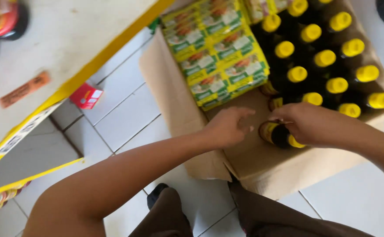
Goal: Stocking bottles of soy sauce from a cardboard box onto a grocery store shelf.
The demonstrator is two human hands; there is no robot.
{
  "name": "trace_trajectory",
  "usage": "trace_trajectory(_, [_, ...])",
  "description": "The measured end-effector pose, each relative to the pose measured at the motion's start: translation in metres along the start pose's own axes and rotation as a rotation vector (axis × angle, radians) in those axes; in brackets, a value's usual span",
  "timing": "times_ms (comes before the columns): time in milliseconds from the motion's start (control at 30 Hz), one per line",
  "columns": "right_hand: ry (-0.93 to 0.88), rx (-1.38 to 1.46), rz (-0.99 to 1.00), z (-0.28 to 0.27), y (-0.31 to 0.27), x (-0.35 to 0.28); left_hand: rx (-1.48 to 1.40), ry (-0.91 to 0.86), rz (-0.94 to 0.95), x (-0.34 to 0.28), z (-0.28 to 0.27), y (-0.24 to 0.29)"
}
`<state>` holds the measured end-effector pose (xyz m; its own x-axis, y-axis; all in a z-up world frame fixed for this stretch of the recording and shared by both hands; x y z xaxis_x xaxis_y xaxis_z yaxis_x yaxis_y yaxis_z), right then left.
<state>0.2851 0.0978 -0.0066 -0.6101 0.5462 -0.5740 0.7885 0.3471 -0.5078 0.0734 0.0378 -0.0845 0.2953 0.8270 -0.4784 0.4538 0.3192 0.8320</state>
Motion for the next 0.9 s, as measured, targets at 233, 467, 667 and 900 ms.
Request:
trace_trajectory(233, [-0.167,-0.110,0.114,0.024,0.023,-0.036,0.359,-0.164,0.146,0.076,0.094,-0.061])
trace_trajectory(467, [-0.085,-0.117,0.114,0.040,0.032,-0.032,0.172,-0.297,0.255,0.111,0.114,-0.058])
trace_trajectory(667, [0.108,-0.013,0.035,0.036,0.041,-0.026,0.178,-0.263,0.154,0.128,0.120,-0.075])
trace_trajectory(900, [0.137,0.095,0.021,-0.028,0.014,-0.036,0.166,-0.268,0.284,0.100,0.054,-0.024])
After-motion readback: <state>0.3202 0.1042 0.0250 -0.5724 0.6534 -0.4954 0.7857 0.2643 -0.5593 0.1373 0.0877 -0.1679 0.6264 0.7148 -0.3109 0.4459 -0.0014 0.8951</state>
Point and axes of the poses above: each hand's wrist, its own x-axis towards the middle knuckle, its own z-axis out of the palm, y = z × x, the point moved 1 cm from there along x, towards the middle knuckle, and after that the axes turned 8 degrees about -z, right-handed, at the moved point
